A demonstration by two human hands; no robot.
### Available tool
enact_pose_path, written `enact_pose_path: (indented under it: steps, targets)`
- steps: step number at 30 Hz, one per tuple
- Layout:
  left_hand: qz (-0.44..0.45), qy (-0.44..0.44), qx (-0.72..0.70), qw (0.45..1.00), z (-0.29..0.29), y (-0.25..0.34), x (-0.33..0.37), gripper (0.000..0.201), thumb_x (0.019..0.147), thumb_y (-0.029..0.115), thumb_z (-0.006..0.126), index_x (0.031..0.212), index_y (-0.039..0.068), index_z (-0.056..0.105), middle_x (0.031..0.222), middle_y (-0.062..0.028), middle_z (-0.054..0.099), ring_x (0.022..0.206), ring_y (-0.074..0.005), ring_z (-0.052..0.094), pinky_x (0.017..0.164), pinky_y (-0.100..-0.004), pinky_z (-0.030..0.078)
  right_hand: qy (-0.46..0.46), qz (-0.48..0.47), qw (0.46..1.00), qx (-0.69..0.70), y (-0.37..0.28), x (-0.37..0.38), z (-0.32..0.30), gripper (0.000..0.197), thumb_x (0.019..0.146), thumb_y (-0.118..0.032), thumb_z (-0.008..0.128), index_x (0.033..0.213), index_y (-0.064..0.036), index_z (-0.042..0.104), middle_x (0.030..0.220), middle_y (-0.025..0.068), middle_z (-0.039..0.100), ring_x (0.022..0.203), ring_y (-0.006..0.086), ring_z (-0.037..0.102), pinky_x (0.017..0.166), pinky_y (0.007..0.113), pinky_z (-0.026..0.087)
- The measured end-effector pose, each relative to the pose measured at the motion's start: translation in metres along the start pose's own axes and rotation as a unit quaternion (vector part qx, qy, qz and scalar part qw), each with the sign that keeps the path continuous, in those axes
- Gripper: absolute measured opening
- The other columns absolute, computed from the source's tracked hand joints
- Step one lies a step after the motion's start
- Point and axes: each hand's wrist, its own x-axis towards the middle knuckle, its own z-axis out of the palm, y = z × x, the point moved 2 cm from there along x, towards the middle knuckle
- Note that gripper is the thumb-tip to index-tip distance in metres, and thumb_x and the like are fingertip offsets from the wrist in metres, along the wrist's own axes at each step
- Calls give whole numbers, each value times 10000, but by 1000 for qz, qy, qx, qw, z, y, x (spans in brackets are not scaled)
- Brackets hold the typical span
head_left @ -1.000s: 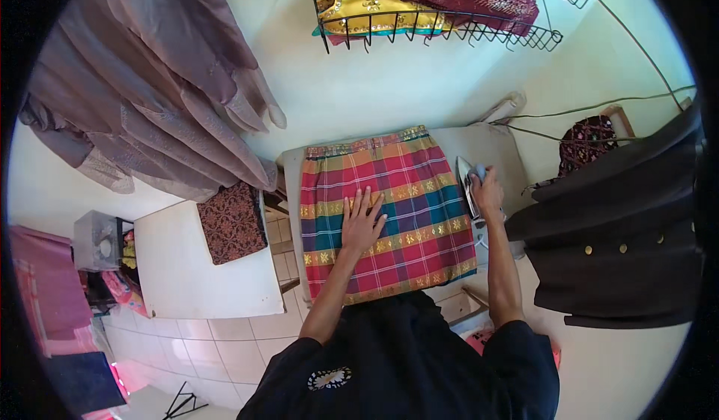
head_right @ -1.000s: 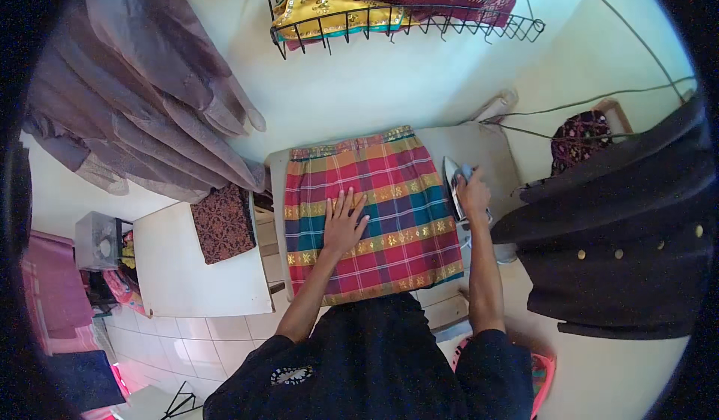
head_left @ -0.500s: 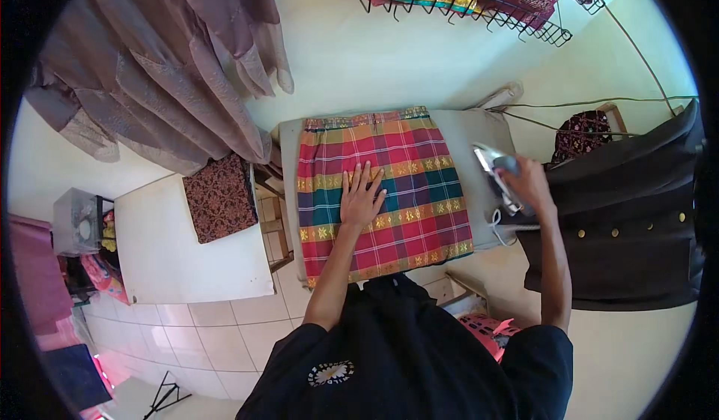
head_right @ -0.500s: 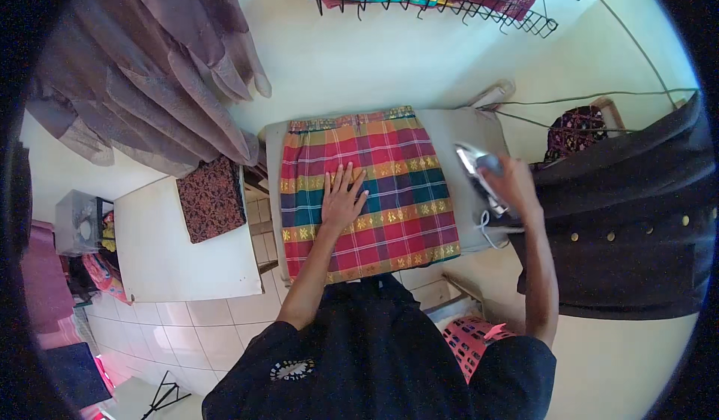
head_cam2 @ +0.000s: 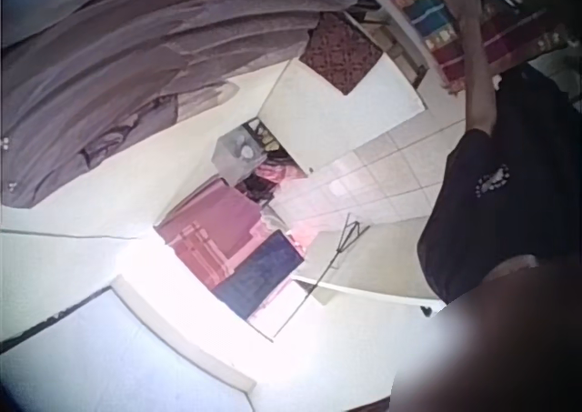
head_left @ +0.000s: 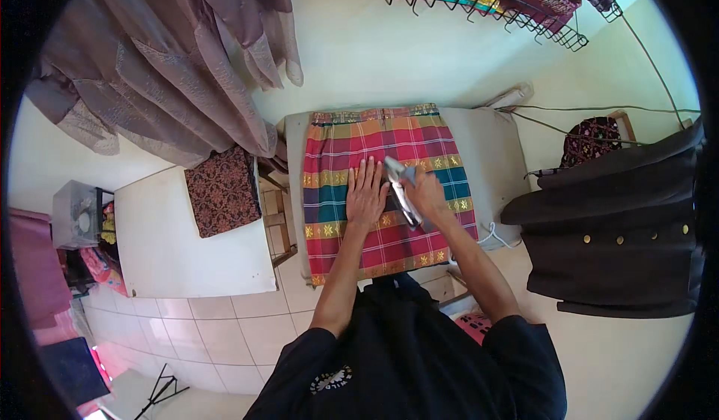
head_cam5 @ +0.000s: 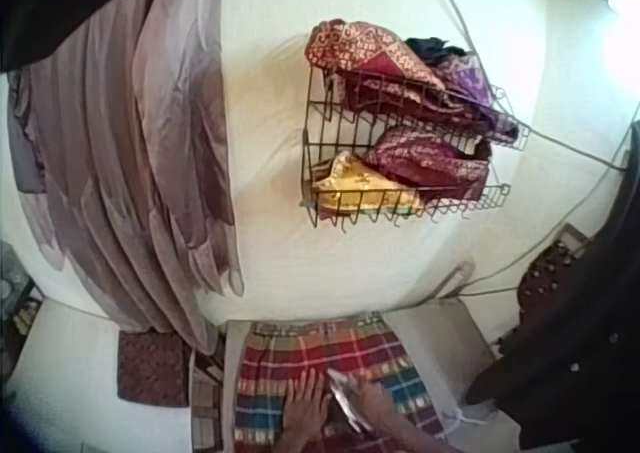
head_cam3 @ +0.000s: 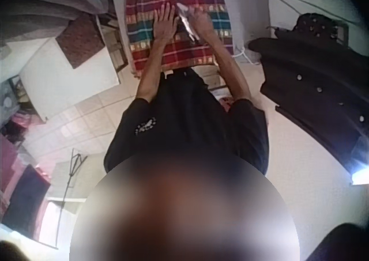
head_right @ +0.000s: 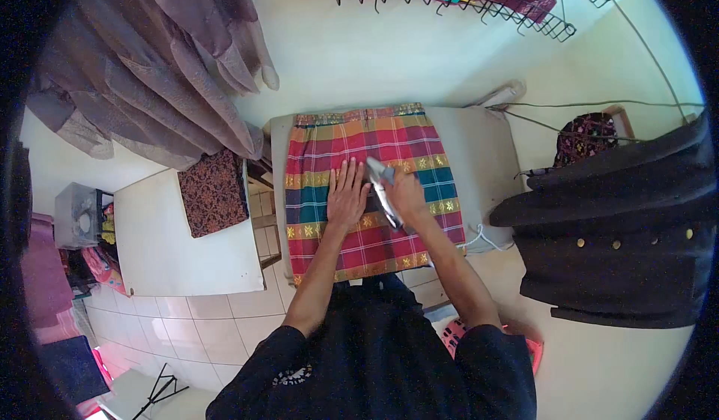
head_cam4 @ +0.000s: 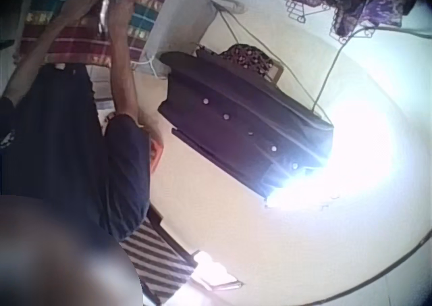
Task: Ironing a colorful patterned fabric on a flat surface.
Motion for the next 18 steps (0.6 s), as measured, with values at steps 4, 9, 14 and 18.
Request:
enact_pose_path:
  steps: [4, 9, 14, 18]
  targets:
    - [6, 1, 21, 1000, 3, 2, 5, 563, 1007, 371, 395, 1483, 75, 345, 1543, -134, 314, 1442, -290, 254, 1190, -492, 143, 37, 64, 997, -14, 19, 69, -8, 460, 870, -405, 665, 1007, 23, 565, 890, 310, 646, 848, 484, 645, 720, 545, 530]
    - [3, 7, 7, 1000, 7, 3, 6, 557, 968, 354, 463, 1482, 160, 378, 1545, -134, 312, 1442, -312, 252, 1181, -514, 150, 28, 76, 996, 22, 26, 92, -12, 448, 880, -385, 656, 1032, 24, 555, 936, 312, 638, 907, 492, 629, 756, 551, 518]
    - [-61, -28, 14, 998, 2, 4, 14, 518, 891, 332, 532, 1368, 132, 504, 1491, -185, 361, 1408, -383, 281, 1147, -591, 160, -35, 47, 998, 35, 24, 24, -4, 434, 871, -344, 663, 1045, 33, 539, 923, 338, 620, 878, 475, 632, 737, 535, 524]
    - [-79, -34, 64, 994, 9, 25, 29, 449, 877, 334, 561, 1258, 98, 525, 1430, -259, 394, 1368, -500, 274, 1108, -685, 120, 25, 77, 997, 5, 45, 49, -16, 444, 870, -355, 671, 1053, 28, 539, 905, 301, 647, 864, 470, 649, 741, 531, 534]
